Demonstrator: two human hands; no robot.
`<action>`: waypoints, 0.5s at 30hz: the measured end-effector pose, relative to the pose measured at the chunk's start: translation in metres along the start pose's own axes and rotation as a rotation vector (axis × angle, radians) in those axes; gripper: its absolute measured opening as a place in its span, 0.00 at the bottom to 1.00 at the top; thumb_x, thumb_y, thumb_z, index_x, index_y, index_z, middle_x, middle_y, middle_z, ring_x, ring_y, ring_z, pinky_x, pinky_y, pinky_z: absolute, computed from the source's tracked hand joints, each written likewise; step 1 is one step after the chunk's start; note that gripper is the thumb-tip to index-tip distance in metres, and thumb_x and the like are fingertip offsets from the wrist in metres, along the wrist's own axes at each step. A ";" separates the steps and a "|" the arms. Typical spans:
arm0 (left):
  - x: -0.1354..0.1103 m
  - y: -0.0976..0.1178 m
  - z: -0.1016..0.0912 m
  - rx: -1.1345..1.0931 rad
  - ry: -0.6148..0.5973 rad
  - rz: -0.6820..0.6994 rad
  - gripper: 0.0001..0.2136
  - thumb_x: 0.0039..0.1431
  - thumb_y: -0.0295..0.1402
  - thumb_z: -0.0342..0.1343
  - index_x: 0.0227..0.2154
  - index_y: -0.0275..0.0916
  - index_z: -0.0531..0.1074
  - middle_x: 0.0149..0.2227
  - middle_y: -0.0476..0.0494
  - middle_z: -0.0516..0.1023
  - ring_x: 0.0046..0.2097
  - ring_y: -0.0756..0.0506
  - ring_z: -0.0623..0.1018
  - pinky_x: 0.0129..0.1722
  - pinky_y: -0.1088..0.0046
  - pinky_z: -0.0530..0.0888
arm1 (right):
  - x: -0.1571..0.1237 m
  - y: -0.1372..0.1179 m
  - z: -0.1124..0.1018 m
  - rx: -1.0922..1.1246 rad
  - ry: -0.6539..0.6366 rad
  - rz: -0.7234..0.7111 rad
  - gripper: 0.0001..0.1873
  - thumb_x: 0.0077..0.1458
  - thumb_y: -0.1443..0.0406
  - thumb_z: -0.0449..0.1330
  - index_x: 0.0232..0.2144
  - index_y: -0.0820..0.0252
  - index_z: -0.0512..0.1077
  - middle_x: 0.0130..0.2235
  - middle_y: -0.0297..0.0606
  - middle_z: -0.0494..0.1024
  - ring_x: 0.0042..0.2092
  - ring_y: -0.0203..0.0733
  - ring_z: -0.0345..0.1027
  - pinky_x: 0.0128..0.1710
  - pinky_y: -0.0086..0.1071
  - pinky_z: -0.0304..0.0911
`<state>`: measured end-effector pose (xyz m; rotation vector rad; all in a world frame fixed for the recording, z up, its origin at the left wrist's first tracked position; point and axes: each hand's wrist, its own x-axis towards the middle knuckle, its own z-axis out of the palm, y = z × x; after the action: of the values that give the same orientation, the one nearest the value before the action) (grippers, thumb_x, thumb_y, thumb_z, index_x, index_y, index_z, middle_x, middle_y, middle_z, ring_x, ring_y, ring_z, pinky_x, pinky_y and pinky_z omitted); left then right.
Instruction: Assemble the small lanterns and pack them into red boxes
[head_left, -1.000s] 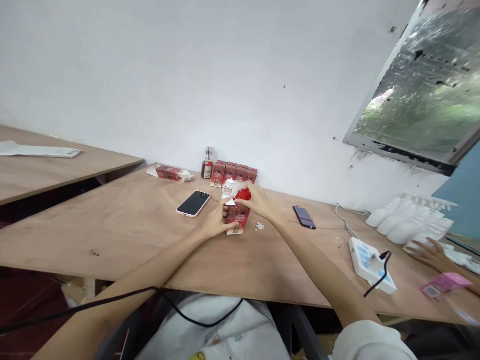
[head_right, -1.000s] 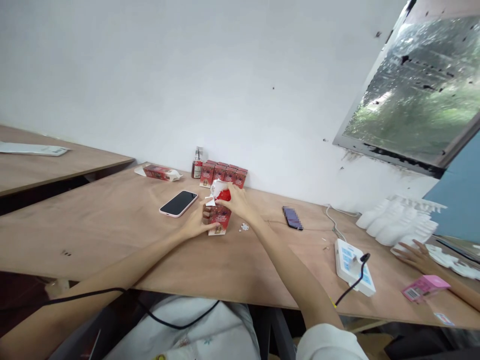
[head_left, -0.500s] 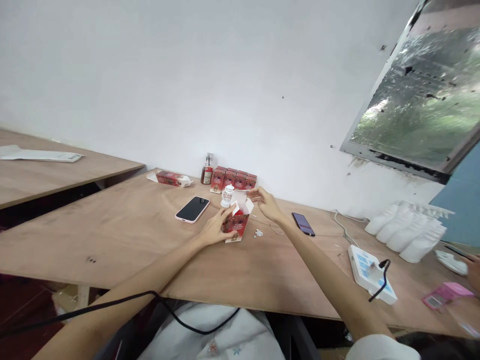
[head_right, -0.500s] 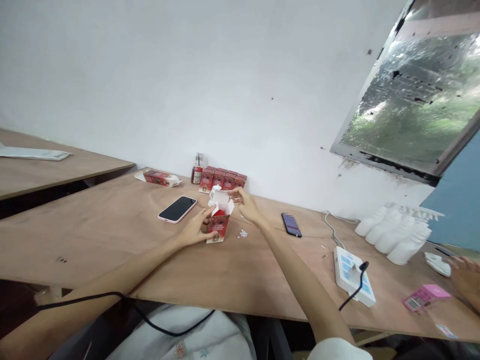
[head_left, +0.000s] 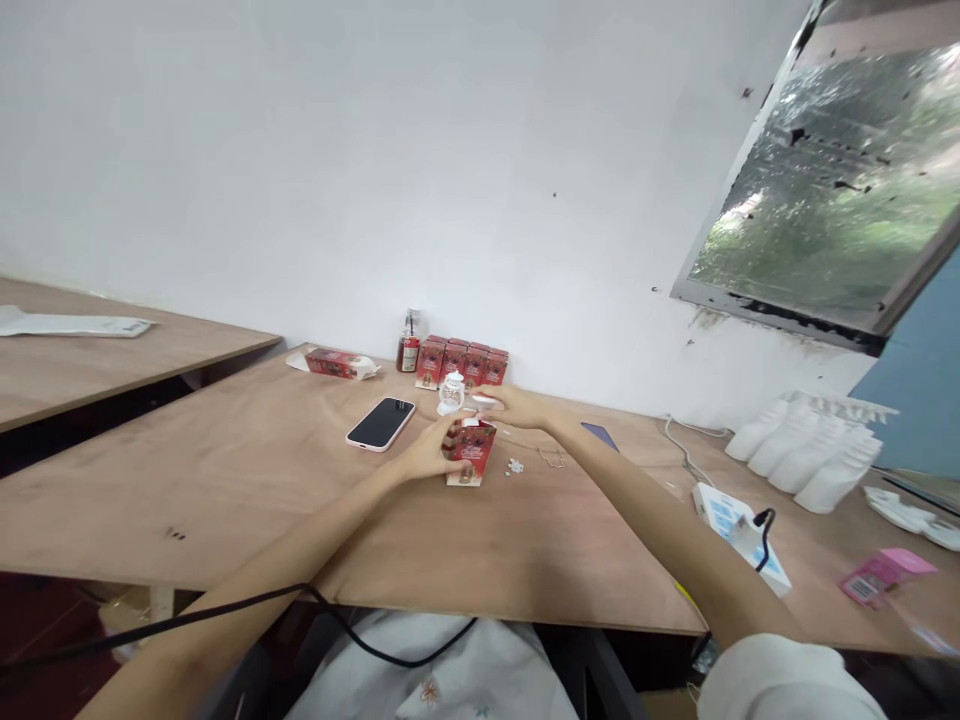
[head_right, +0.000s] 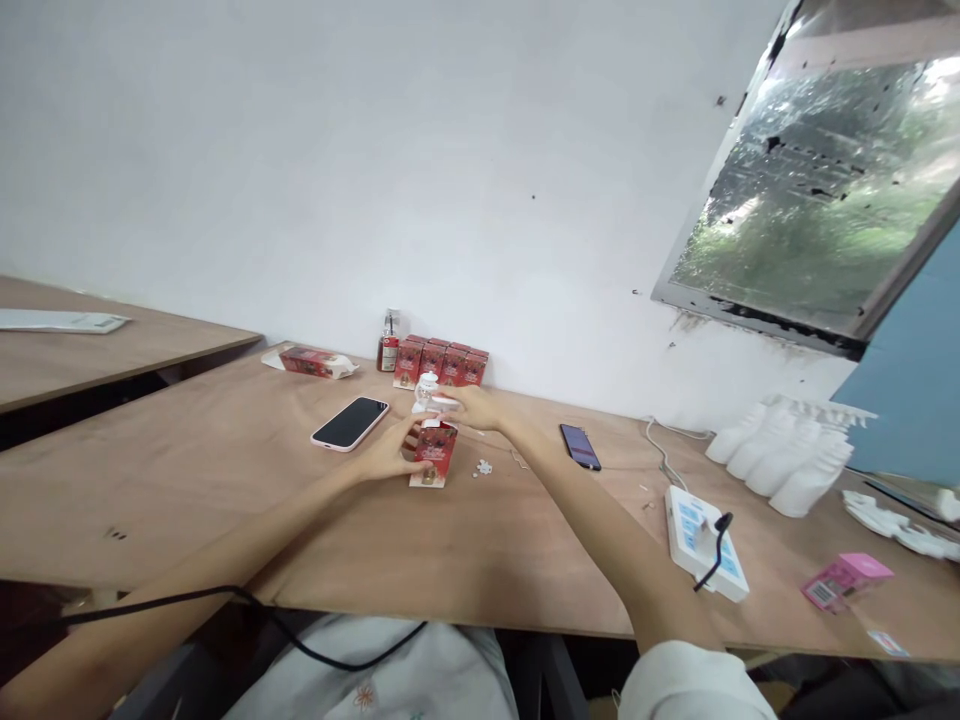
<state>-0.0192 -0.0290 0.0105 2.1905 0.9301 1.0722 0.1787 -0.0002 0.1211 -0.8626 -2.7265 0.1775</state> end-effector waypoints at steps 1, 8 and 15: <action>0.000 0.000 0.000 -0.006 0.000 -0.016 0.36 0.44 0.37 0.63 0.57 0.39 0.57 0.44 0.40 0.71 0.40 0.45 0.75 0.35 0.68 0.76 | -0.001 -0.001 0.005 -0.006 -0.033 0.007 0.25 0.58 0.59 0.56 0.57 0.59 0.64 0.57 0.45 0.70 0.57 0.49 0.65 0.57 0.43 0.59; -0.003 -0.012 0.008 -0.020 0.061 0.020 0.45 0.43 0.36 0.64 0.63 0.42 0.45 0.52 0.36 0.68 0.45 0.42 0.75 0.44 0.59 0.75 | -0.011 -0.001 0.018 0.100 -0.074 -0.024 0.32 0.63 0.49 0.44 0.63 0.59 0.52 0.66 0.44 0.54 0.66 0.45 0.48 0.65 0.44 0.46; -0.006 -0.022 0.019 -0.153 0.101 0.029 0.50 0.45 0.38 0.64 0.64 0.44 0.34 0.57 0.32 0.61 0.50 0.41 0.73 0.46 0.58 0.75 | -0.003 -0.005 0.014 0.003 -0.081 -0.073 0.26 0.65 0.54 0.43 0.59 0.58 0.61 0.59 0.45 0.67 0.59 0.46 0.61 0.60 0.43 0.56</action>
<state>-0.0142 -0.0221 -0.0179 2.0468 0.8321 1.2356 0.1743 -0.0071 0.1083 -0.7692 -2.8274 0.2066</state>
